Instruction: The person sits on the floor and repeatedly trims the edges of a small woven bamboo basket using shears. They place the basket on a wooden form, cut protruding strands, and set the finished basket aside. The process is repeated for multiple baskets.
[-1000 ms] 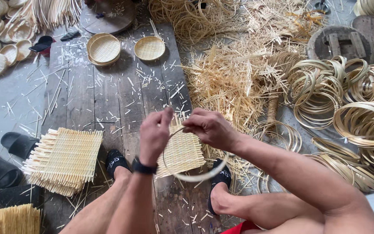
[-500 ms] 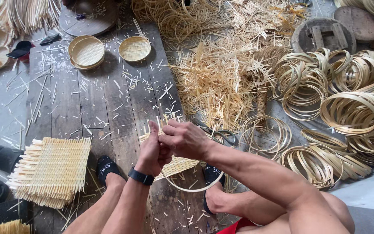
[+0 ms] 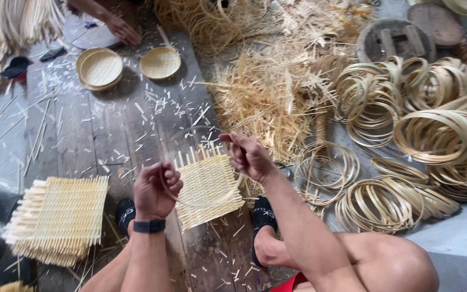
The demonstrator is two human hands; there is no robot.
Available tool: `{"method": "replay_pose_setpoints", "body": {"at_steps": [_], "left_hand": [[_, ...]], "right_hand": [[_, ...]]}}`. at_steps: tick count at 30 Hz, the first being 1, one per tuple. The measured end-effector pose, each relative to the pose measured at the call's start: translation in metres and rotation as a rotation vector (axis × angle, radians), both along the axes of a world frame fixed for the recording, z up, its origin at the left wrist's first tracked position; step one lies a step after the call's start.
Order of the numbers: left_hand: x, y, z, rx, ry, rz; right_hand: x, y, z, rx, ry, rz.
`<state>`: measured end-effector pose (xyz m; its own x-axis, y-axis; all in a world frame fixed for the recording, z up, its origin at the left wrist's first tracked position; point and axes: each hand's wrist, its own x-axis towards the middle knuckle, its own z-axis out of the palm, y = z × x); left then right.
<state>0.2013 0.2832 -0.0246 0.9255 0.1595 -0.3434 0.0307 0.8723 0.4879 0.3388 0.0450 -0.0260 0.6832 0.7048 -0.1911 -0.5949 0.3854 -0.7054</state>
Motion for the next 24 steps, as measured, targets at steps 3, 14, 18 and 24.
{"method": "replay_pose_setpoints", "body": {"at_steps": [3,14,18,24], "left_hand": [[0.013,0.013,-0.013,0.157,0.28,-0.257],[0.014,0.043,-0.066,0.047,0.157,0.021],[0.013,0.05,-0.077,0.024,0.121,0.029],[0.015,0.041,-0.109,-0.072,0.186,0.208]], "right_hand": [[0.005,0.004,-0.009,-0.143,-0.093,0.136],[-0.002,0.034,-0.043,-0.136,0.101,0.025],[0.007,0.034,-0.062,-0.144,0.045,0.134],[0.005,0.034,-0.089,-0.192,0.175,0.038]]}}
